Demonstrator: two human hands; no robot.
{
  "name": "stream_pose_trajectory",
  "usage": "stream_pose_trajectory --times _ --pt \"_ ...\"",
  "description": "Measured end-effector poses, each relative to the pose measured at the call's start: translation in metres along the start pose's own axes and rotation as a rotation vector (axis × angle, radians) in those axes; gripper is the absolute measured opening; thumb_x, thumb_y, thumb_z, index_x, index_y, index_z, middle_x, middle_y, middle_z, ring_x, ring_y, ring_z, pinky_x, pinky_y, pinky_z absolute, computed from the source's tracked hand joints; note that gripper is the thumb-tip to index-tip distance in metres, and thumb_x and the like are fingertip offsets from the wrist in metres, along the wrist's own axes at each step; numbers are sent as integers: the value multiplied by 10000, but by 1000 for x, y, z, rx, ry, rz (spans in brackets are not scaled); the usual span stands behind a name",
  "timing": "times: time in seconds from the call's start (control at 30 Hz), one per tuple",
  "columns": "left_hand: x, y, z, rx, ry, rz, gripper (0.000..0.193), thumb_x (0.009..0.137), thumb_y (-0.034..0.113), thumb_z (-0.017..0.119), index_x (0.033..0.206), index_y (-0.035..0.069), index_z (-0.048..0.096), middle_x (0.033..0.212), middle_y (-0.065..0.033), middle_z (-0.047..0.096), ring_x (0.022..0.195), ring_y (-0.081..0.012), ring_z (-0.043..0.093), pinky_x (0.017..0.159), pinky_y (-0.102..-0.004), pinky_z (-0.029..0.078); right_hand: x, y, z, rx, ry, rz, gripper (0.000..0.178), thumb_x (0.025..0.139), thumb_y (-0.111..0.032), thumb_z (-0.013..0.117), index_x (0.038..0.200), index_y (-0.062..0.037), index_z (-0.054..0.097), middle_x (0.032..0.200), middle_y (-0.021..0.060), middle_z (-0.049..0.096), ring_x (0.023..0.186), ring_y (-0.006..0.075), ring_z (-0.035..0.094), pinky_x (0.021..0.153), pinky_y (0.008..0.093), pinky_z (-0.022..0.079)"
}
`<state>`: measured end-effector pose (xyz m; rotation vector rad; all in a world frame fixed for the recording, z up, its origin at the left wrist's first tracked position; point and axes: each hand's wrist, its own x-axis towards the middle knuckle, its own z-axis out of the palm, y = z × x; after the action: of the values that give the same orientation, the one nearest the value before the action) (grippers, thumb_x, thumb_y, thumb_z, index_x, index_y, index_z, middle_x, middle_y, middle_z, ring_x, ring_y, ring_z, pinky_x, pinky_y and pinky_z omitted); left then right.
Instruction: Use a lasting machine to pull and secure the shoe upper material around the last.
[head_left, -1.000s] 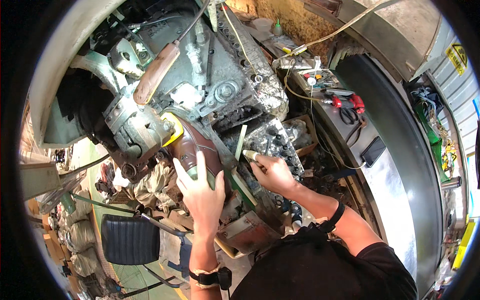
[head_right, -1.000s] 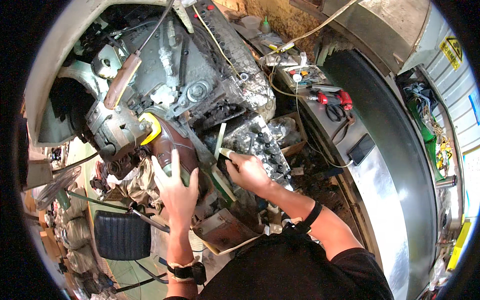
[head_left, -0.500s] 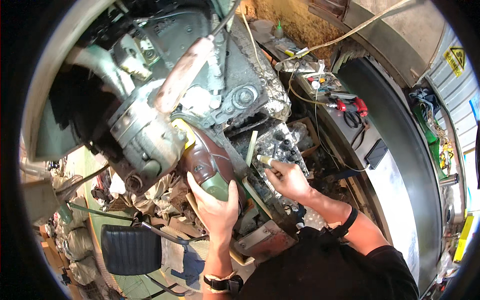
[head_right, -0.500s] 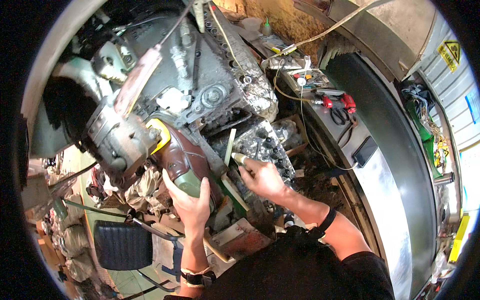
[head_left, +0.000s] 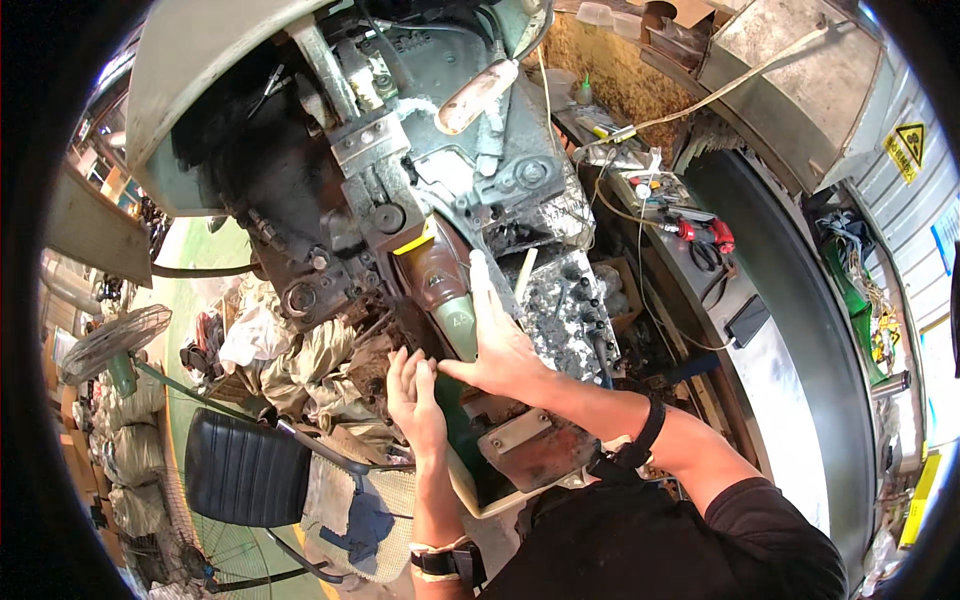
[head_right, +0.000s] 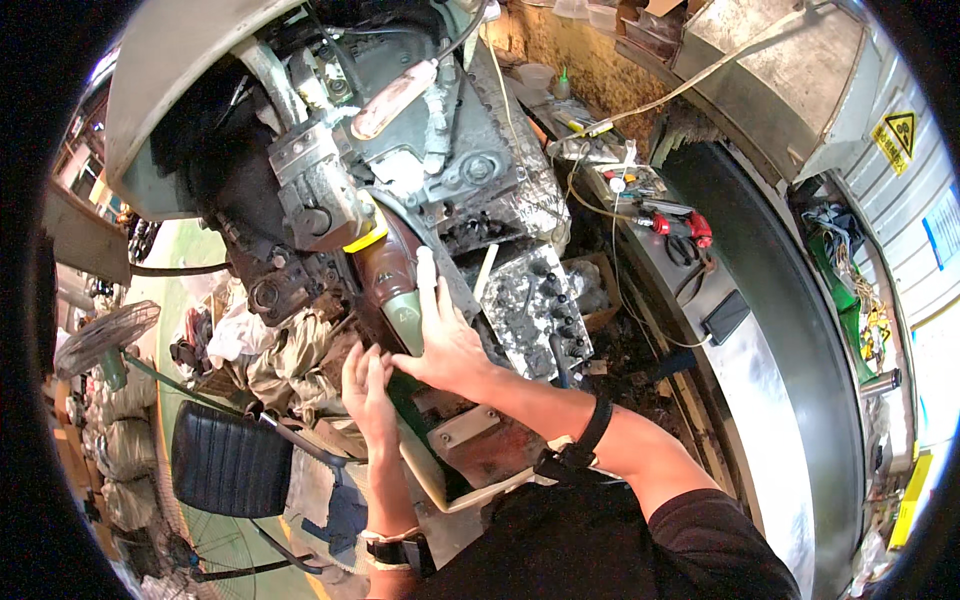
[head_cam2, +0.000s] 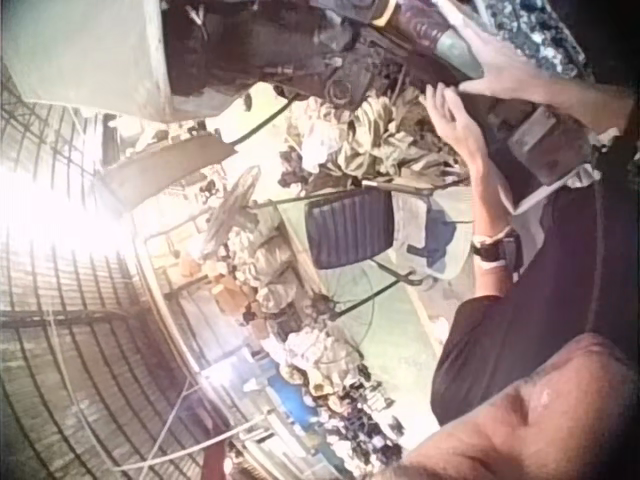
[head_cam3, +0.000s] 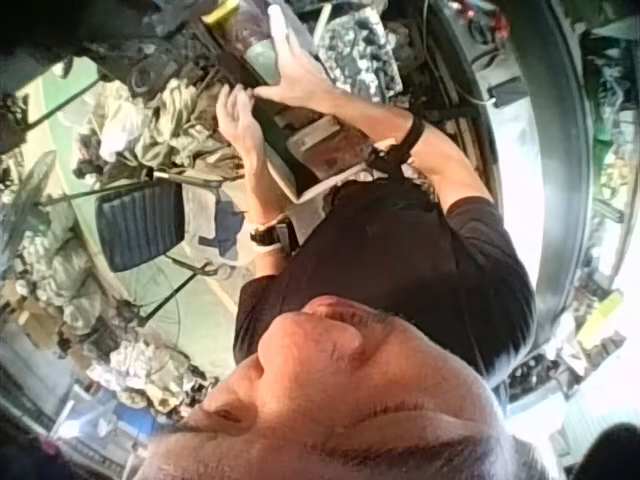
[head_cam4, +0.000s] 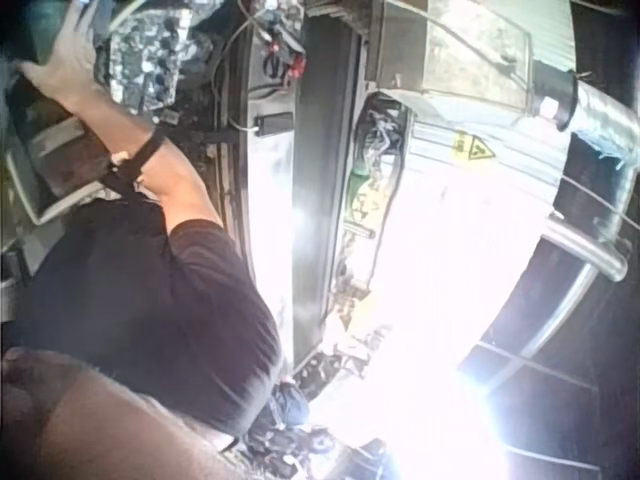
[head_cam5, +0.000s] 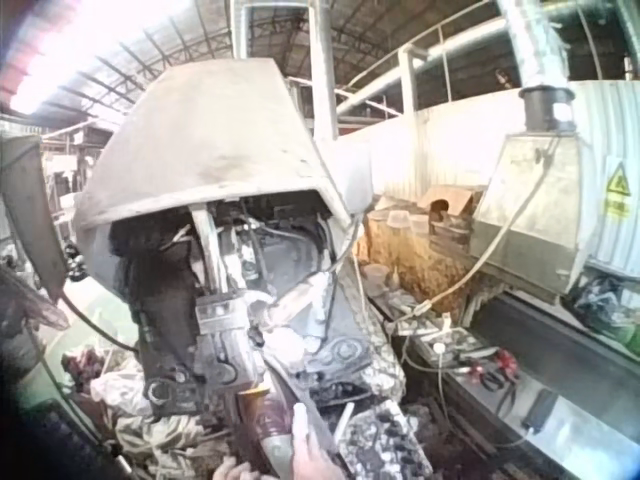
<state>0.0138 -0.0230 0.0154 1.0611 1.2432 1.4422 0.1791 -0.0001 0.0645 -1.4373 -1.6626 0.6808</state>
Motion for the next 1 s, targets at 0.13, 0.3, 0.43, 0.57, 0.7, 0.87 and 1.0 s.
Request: stream_pose_trajectory --times 0.13,0.3,0.43,0.57,0.7,0.87,1.0 --pt "-10 -3 -3 -16 16 -56 385 1036 106 567 1387 -40 507 1321 -183 614 1083 -219 663 941 -324 537 3 -7 -2 110 -12 79 1254 715 -139 818 1594 -28 -70 1590 314 200 1437 448 308 1166 444 328" --pt "-5 48 -10 -196 37 20 444 1031 110 578 1434 -44 474 1361 -193 597 1203 -255 619 1029 -357 493 -33 -60 -64 575 -176 360 1040 736 -80 829 1564 46 214 1412 182 513 1282 249 500 1102 339 397" --pt "-3 96 19 -407 -237 67 552 934 59 698 1434 -25 479 1359 -170 604 1225 -204 588 1065 -346 444 -123 -38 -94 238 -132 -113 1123 718 -105 857 1583 46 158 1507 236 397 1401 326 407 1159 394 316" --pt "-29 122 62 -438 -382 135 602 806 -18 802 1345 -22 534 1217 -164 686 1059 -207 675 971 -360 529 -167 -8 -90 23 93 -405 1149 655 -48 864 1581 42 189 1474 320 400 1294 467 484 1100 495 384" --pt "-50 117 86 -408 -499 177 538 786 -15 816 1261 -34 565 1201 -200 692 1084 -236 685 981 -384 535 -197 16 -97 -357 97 -395 1181 633 -63 877 1588 26 189 1489 348 358 1313 493 457 1082 540 396" --pt "-68 107 122 -496 -647 172 498 766 -10 826 1207 -43 597 1161 -197 707 1057 -248 696 957 -389 549 -236 42 -111 -8 192 -268 1239 638 -105 880 1613 -16 120 1554 361 252 1383 507 378 1112 546 365" --pt "-83 104 155 -554 -765 148 464 752 -1 830 1163 -54 623 1121 -193 715 1040 -266 703 946 -390 550 -282 64 -137 -237 226 -327 1386 636 -249 951 1623 -43 0 1614 320 194 1454 497 302 1152 545 320"
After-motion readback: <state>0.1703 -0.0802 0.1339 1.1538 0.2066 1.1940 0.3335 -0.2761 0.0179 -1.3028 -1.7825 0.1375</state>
